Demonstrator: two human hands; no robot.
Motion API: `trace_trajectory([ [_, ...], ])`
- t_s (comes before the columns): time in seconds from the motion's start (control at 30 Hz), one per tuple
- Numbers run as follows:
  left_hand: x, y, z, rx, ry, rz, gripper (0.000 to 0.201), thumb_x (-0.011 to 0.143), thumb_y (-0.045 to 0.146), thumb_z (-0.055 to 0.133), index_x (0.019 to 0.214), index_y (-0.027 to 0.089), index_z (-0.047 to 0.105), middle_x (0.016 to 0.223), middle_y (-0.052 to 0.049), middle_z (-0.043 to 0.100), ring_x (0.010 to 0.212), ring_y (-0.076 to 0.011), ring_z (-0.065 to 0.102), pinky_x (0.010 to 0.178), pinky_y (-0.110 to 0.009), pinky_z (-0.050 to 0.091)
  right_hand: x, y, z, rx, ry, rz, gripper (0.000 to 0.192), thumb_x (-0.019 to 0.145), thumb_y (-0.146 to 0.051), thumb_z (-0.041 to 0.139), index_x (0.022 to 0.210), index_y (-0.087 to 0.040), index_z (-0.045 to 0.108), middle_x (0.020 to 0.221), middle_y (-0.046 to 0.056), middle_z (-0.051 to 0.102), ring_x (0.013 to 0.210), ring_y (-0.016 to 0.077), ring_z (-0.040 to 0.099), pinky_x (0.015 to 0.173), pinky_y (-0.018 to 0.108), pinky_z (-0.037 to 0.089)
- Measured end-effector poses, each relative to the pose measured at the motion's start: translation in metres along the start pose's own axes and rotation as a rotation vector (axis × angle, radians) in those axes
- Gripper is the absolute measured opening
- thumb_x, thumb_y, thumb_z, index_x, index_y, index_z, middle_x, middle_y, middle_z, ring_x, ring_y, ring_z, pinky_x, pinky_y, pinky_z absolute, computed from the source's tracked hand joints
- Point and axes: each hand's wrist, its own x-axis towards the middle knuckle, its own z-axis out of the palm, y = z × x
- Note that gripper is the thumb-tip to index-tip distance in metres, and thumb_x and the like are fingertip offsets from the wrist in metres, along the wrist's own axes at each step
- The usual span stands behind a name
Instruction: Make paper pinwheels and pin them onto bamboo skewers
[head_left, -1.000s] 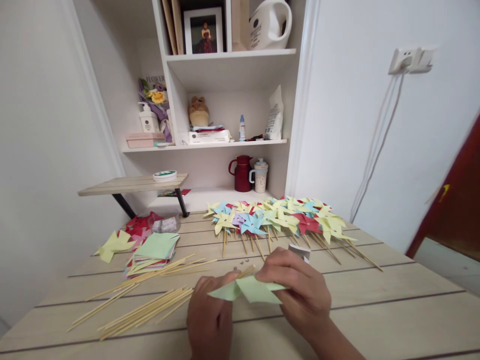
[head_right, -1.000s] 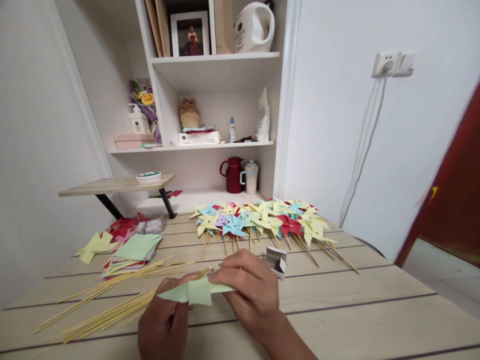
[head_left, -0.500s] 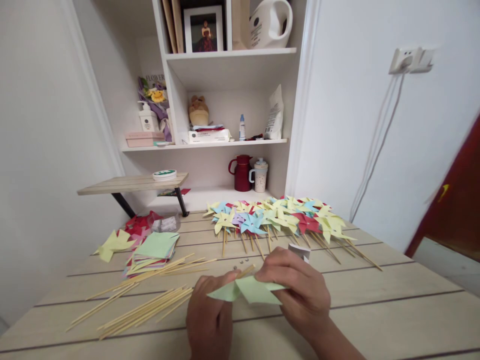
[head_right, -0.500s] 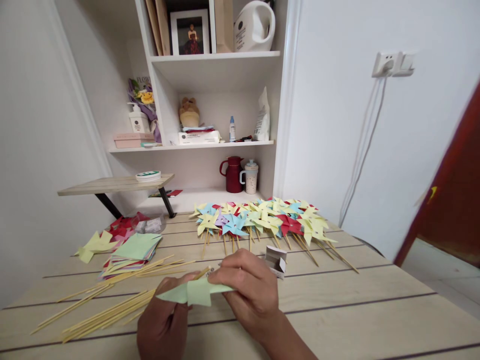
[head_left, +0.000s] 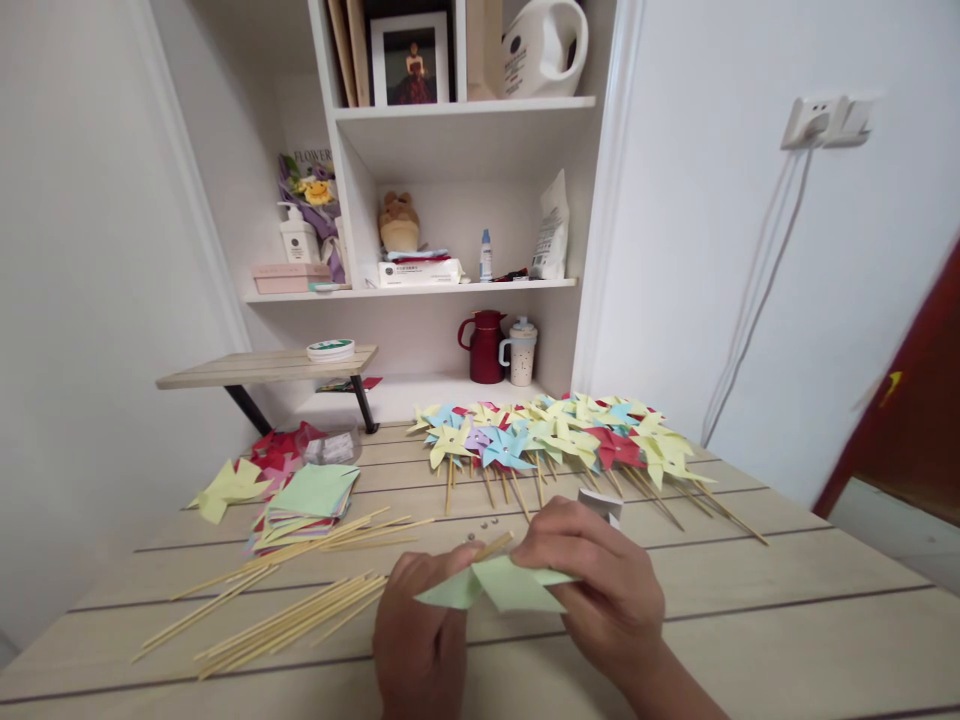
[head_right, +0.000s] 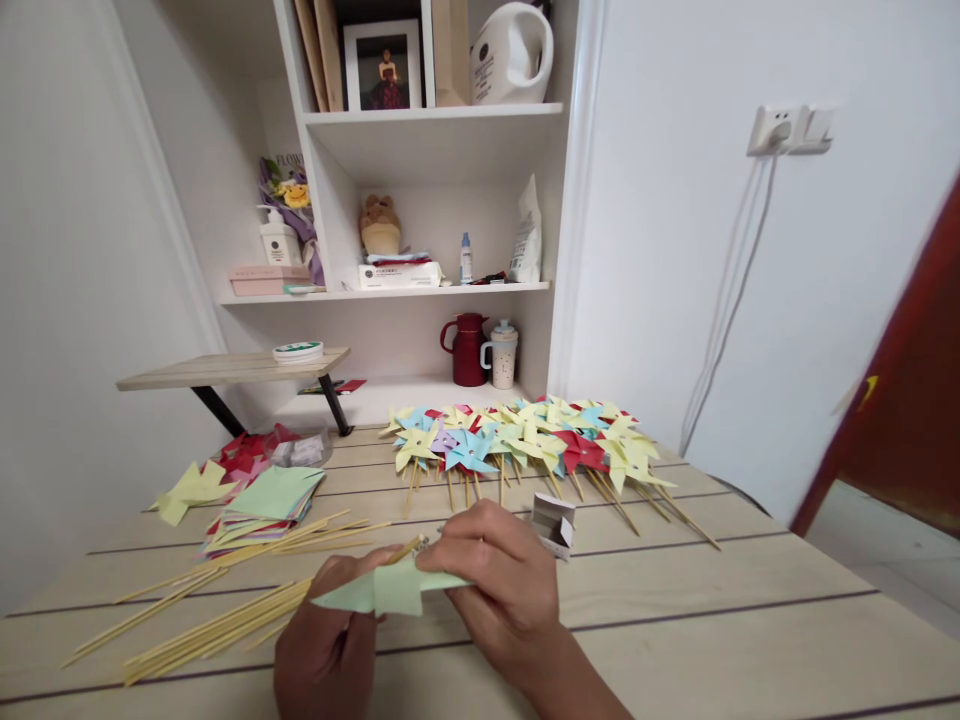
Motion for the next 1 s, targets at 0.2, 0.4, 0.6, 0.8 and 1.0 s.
trace_trajectory([
  [0.2, 0.001, -0.006, -0.002, 0.005, -0.039, 0.107, 0.031, 0.091, 0.013, 0.049, 0.11, 0.025, 0.07, 0.091, -0.002, 0.076, 0.072, -0.0168, 0.066, 0.068, -0.029, 0.05, -0.002, 0.001, -0.001, 0.015, -0.011, 0.009, 0.031, 0.083, 0.001, 0.059, 0.102, -0.02, 0.071, 0.086, 0.006, 0.063, 0.073, 0.0158, 0.061, 0.06, 0.03, 0.05],
  [0.4, -0.001, -0.002, -0.002, 0.018, -0.011, 0.034, 0.029, 0.092, 0.015, 0.048, 0.107, 0.025, 0.072, 0.078, -0.003, 0.072, 0.068, -0.0177, 0.063, 0.066, -0.03, 0.049, 0.0, -0.001, 0.0, 0.014, -0.018, 0.026, 0.029, 0.083, 0.001, 0.058, 0.101, -0.019, 0.07, 0.086, 0.006, 0.063, 0.073, 0.0155, 0.061, 0.061, 0.029, 0.05],
  [0.6, 0.0, -0.005, -0.003, 0.02, 0.006, 0.105, 0.033, 0.091, 0.011, 0.049, 0.113, 0.025, 0.068, 0.093, -0.003, 0.075, 0.072, -0.0169, 0.064, 0.067, -0.03, 0.049, 0.003, -0.004, 0.0, 0.018, -0.017, 0.048, 0.027, 0.083, 0.001, 0.059, 0.098, -0.019, 0.07, 0.082, 0.005, 0.063, 0.071, 0.0147, 0.061, 0.062, 0.029, 0.05],
  [0.8, 0.003, -0.01, -0.006, 0.056, -0.001, 0.246, 0.038, 0.089, 0.003, 0.048, 0.118, 0.022, 0.064, 0.094, -0.003, 0.074, 0.074, -0.0156, 0.065, 0.065, -0.03, 0.048, 0.002, -0.004, 0.0, 0.0, -0.01, 0.056, 0.028, 0.082, 0.002, 0.059, 0.097, -0.019, 0.069, 0.082, 0.004, 0.064, 0.072, 0.0144, 0.061, 0.062, 0.028, 0.05],
  [1.0, 0.011, -0.002, -0.011, 0.159, 0.063, 0.407, 0.027, 0.09, 0.005, 0.051, 0.11, 0.018, 0.064, 0.093, -0.005, 0.074, 0.074, -0.0154, 0.064, 0.067, -0.031, 0.048, 0.003, -0.005, 0.001, -0.03, 0.0, 0.099, 0.027, 0.083, 0.001, 0.057, 0.095, -0.021, 0.068, 0.08, 0.003, 0.065, 0.072, 0.0147, 0.062, 0.063, 0.028, 0.051],
])
